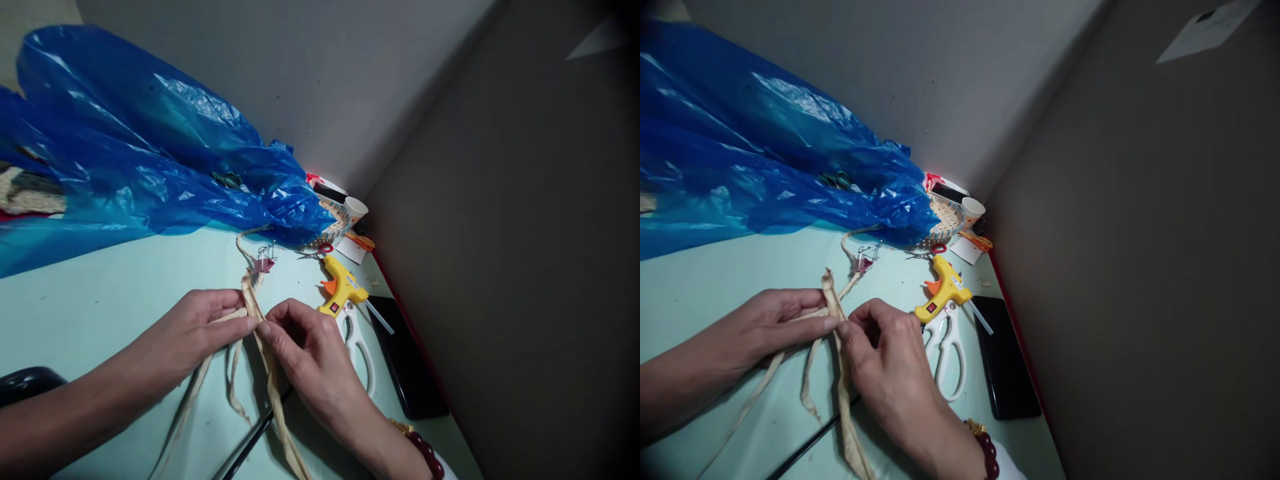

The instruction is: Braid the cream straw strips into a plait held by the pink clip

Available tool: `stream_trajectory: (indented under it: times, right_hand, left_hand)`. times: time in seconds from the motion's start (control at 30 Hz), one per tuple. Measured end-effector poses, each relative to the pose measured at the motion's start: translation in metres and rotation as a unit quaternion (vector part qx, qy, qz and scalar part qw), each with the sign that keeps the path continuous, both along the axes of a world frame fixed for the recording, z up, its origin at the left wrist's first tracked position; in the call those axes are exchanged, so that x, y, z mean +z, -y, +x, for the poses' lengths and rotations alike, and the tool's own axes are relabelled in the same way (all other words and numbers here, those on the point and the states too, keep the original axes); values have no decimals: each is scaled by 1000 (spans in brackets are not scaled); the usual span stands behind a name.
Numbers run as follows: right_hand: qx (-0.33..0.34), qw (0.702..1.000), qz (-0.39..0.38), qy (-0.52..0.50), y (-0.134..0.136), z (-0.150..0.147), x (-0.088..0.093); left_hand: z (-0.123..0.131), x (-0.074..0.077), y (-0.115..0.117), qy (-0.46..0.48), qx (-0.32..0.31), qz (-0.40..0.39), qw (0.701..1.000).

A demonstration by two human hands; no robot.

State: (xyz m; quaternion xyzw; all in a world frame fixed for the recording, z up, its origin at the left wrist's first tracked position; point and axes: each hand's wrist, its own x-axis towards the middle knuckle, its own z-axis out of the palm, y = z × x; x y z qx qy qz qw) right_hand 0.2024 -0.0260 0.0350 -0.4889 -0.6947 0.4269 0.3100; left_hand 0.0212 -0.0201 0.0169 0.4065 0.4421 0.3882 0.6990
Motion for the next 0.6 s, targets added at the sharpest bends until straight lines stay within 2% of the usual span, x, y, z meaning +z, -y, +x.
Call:
stream_trajectory:
  times: [0.3, 0.43, 0.6]
  right_hand:
    - [-55, 998, -26, 4, 1, -9, 2]
    - [-60, 996, -63, -37, 1, -10, 0]
    - [-71, 992, -74, -74, 3, -8, -3]
  left_hand:
    - [-2, 0, 3, -15, -1, 15, 1000]
    - [-1, -1, 0, -32, -13, 6, 999]
    - [0, 0, 1, -3, -5, -8, 1000]
